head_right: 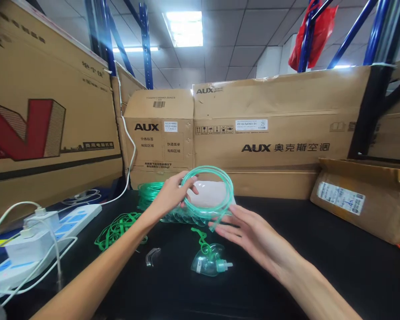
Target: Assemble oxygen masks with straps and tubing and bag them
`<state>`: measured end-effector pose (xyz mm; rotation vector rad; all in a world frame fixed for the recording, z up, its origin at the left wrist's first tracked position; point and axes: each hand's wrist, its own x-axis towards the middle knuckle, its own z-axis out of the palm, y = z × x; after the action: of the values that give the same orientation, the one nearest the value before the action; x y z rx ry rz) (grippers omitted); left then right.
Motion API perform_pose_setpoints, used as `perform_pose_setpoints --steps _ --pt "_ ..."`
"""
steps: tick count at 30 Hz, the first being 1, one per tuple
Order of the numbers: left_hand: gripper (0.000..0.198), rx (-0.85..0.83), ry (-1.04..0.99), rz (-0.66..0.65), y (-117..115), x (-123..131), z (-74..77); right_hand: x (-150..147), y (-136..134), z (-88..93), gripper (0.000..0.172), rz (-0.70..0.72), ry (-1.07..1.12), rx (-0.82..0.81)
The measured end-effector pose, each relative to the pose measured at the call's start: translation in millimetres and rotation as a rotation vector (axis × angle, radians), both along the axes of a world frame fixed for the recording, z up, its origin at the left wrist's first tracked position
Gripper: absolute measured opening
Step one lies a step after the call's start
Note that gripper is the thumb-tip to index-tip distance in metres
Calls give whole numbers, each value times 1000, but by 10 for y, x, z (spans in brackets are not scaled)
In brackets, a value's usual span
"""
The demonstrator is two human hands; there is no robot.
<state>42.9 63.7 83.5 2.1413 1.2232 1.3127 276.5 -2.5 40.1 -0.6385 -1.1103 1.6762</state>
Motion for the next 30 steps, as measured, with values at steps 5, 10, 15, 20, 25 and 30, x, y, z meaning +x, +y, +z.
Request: perform_pose_setpoints --steps 5,10,15,20,25,30 --pt "27 0 25 263 228 -469 52 -613 425 254 18 52 -127 -9" --pt "31 -58 35 549 431 -995 44 -1328 885 322 23 102 -203 -74" --pt "32 -135 89 748 609 -1319 181 -1794 1277 430 31 38 -273 -25" --pt "53 -97 166 853 490 -1392 264 -1490 1142 510 22 -10 -342 177" --pt "38 -21 248 563 -87 -1018 126 -625 429 494 24 4 -500 382" --pt "32 -16 437 -94 -665 -407 -285 -5 -192 101 37 -164 -1108 646"
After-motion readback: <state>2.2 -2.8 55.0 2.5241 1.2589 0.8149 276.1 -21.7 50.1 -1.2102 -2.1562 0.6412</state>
